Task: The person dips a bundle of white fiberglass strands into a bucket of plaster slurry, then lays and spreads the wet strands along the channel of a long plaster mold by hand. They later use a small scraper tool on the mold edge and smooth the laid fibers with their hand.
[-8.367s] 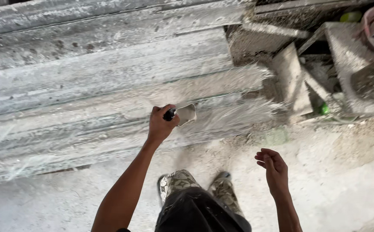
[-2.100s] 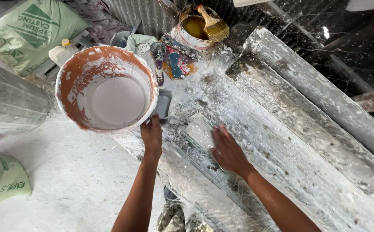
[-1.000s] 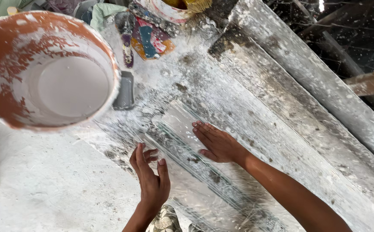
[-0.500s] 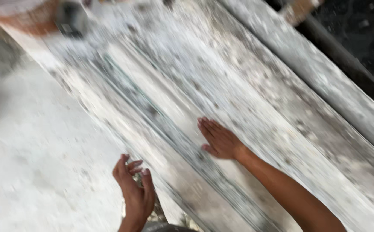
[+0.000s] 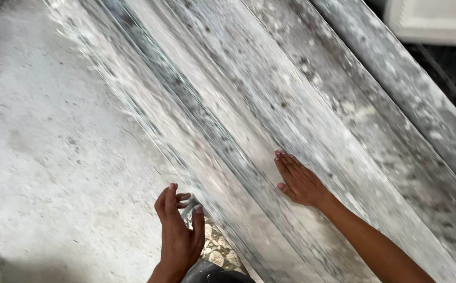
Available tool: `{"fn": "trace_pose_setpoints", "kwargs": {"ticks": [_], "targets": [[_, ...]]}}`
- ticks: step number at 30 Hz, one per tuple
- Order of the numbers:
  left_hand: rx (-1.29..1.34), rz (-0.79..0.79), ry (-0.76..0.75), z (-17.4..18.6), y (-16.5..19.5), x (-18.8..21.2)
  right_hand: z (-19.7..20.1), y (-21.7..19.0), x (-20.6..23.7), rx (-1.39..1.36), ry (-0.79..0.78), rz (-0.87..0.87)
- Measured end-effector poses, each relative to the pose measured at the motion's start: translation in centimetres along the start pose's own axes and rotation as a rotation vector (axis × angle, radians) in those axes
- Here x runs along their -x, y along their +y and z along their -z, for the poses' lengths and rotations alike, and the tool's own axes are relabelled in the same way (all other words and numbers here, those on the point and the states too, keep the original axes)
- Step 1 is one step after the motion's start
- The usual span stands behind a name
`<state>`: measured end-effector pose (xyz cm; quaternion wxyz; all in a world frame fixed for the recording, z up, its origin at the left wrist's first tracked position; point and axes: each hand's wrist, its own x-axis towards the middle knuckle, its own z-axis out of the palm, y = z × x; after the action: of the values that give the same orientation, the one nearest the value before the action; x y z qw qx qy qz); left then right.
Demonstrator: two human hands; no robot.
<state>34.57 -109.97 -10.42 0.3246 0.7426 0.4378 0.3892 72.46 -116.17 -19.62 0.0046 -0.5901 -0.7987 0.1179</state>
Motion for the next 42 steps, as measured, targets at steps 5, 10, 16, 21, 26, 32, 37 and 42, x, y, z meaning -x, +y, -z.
{"fn": "trace_pose_setpoints", "kwargs": {"ticks": [5,10,16,21,26,32,37,42], "targets": [[-0.006,-0.035,0.005,-3.4,4.8,13.2,-2.8,-0.9,14.7,0.022,0.027,0.038],[0.038,0.089,-0.018,-7.0,11.7,26.8,-5.0,-2.7,30.1,-0.027,0.015,-0.027],[0.039,0.153,-0.123,-11.7,19.2,39.6,-7.3,-4.3,46.8,0.003,-0.001,-0.074],[0.009,0.095,-0.094,-16.7,25.0,50.7,-9.5,-4.7,60.0,0.026,0.003,-0.057],[0.016,0.045,-0.022,-24.0,33.0,64.9,-12.5,-4.6,76.3,0.033,0.065,0.005],[0.078,0.136,-0.166,-30.3,43.9,78.0,-15.8,-5.7,95.3,0.028,-0.018,-0.069],[0.041,0.136,-0.179,-32.2,48.0,82.5,-18.0,-6.8,106.7,0.084,-0.005,-0.101],[0.043,0.140,-0.169,-33.9,50.1,85.6,-19.2,-8.4,112.4,0.042,0.016,-0.182]]}}
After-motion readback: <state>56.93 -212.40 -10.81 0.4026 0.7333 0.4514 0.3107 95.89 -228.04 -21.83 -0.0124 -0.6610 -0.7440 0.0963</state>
